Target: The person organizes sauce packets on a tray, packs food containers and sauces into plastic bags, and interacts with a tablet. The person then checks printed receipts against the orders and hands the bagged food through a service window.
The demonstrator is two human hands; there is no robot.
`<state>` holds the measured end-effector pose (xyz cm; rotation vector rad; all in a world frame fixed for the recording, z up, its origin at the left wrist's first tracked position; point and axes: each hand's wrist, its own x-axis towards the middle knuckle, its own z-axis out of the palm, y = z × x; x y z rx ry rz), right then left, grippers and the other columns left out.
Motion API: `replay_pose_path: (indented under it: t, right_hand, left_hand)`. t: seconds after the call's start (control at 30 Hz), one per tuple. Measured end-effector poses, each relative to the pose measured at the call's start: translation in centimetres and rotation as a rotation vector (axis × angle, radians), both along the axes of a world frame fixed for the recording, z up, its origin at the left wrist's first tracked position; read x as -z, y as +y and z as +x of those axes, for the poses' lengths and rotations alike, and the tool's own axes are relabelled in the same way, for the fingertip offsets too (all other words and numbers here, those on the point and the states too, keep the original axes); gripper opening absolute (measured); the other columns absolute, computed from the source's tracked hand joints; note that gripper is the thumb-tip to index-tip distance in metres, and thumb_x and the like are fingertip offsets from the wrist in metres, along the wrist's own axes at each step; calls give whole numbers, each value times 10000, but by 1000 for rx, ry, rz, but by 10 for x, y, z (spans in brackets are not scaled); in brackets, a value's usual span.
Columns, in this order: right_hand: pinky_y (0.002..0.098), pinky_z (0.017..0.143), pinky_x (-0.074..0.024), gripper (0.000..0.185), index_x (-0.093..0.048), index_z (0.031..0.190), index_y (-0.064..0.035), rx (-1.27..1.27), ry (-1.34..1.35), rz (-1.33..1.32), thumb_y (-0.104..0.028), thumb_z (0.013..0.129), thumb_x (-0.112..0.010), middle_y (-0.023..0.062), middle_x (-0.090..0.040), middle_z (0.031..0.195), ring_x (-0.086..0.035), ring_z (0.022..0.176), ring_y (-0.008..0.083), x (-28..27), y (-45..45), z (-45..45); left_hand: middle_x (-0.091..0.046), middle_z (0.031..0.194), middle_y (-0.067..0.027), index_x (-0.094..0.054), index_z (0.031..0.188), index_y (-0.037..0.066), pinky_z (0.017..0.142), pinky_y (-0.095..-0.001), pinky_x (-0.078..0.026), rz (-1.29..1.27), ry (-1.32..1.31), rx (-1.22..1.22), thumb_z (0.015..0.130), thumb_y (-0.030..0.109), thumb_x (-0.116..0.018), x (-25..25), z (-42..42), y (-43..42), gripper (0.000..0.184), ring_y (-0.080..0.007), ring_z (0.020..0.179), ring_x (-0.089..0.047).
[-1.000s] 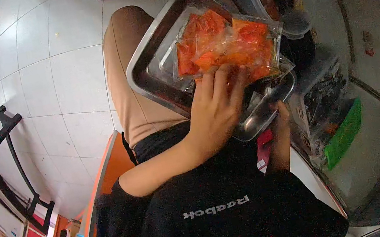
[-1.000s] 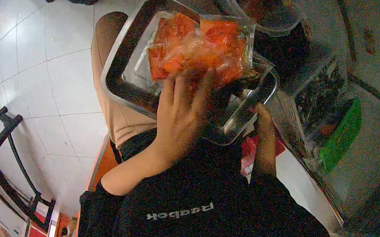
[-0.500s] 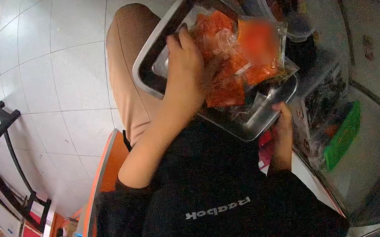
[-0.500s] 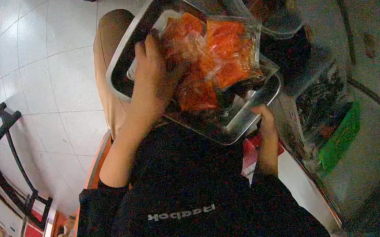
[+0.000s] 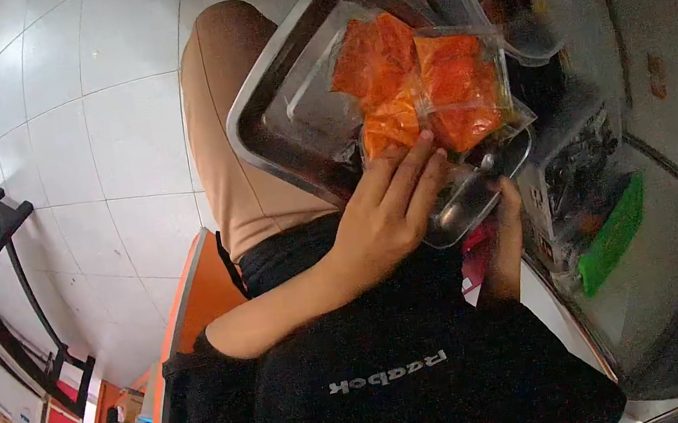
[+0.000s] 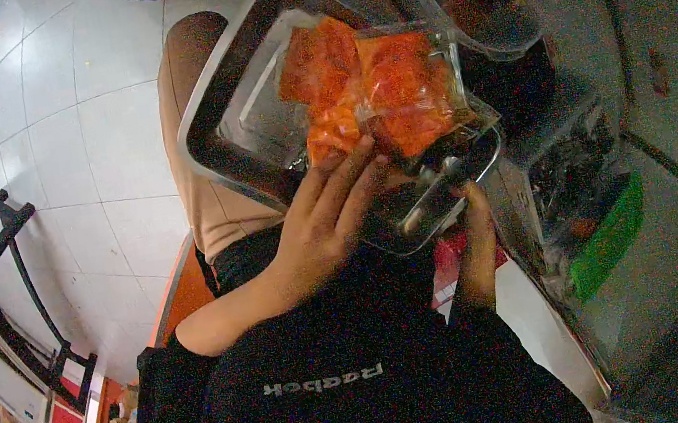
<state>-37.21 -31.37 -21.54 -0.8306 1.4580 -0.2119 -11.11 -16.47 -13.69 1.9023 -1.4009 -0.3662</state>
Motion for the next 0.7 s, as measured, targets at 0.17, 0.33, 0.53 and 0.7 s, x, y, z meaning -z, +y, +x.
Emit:
replay_pose_path:
  t: [0.17,0.33,0.53,0.7]
  right_hand:
    - [373,831,-461,510,-523,1128,25,-12,-17,0,-218,679,-529,125,-583,1026,-571,915,283,-6,0,14]
    - [376,845,-454,538,-528,1122,15,-13,-75,11,-189,624,-539,129,-578,1002,-566,914,290,7,-2,6]
    - [349,823,-432,361,-613,978,-24,23,23,34,-223,676,-611,69,-605,944,-560,882,230,-30,8,38]
    - [340,808,-433,335,-614,944,-24,-45,10,5,-220,672,-607,60,-604,894,-558,840,224,-15,3,19]
  left_hand:
    - [-507,1265,-178,-539,1175,-22,966,-382,-421,48,-45,67,773,139,-513,-3,-9,5,433,-292,1081,-517]
    - [-538,1175,-177,-557,1101,-22,911,-441,-421,-62,85,90,773,202,-607,-1,1,7,400,-318,1032,-517]
    - [-496,1153,-227,-536,1057,-41,822,-431,-431,-58,116,-381,767,234,-666,21,60,-18,421,-382,951,-498]
    - [-511,1116,-247,-462,1134,-39,849,-453,-434,45,-177,-236,756,188,-660,33,72,-37,484,-409,984,-503]
